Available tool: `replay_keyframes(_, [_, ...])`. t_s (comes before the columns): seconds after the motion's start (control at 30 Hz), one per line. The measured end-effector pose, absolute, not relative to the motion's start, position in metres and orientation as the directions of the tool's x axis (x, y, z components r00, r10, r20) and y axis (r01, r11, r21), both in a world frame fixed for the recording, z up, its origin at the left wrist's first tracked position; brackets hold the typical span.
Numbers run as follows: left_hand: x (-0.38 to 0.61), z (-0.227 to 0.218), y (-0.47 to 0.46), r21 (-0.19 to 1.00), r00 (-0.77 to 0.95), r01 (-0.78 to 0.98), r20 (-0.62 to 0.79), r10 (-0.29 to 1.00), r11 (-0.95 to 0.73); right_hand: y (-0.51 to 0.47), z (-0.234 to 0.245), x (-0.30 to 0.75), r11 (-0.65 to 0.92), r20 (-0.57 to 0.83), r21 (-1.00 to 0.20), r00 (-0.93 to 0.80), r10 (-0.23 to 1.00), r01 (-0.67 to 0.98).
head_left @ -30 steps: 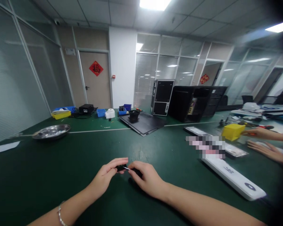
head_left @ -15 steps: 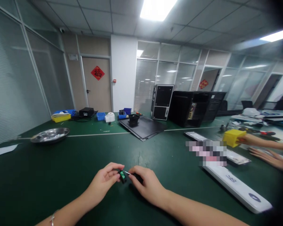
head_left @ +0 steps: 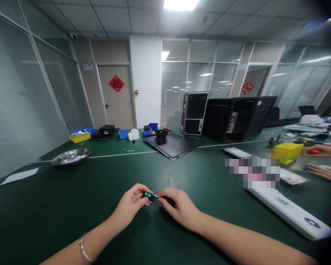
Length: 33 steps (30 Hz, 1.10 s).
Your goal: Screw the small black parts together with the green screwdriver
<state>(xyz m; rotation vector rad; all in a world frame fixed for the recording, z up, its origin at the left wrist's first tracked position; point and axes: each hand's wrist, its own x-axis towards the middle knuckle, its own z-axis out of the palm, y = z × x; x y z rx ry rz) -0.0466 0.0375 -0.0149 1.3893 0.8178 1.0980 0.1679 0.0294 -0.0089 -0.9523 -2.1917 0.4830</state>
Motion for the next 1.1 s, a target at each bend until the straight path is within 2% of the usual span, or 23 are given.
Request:
replay_keyframes(0.13, [-0.046, -0.013, 0.036, 0.979, 0.311, -0.133, 0.187, 0.932, -0.152, 0.03, -0.007, 0.167, 0.676, 0.459, -0.559, -0.499, 0.735, 0.481])
replay_keyframes(0.4, [-0.045, -0.014, 0.032, 0.987, 0.325, -0.024, 0.16, 0.932, -0.161, 0.027, -0.007, 0.167, 0.688, 0.442, -0.513, -0.529, 0.724, 0.513])
replay_keyframes(0.73, [-0.046, -0.007, 0.033, 0.998, 0.324, -0.041, 0.062, 0.944, -0.052, 0.027, -0.007, 0.168, 0.714, 0.47, -0.557, -0.547, 0.693, 0.424])
replay_keyframes(1.1, [-0.044, -0.004, 0.032, 0.998, 0.343, -0.055, 0.016, 0.939, 0.003, 0.026, -0.01, 0.167, 0.702, 0.474, -0.572, -0.528, 0.705, 0.424])
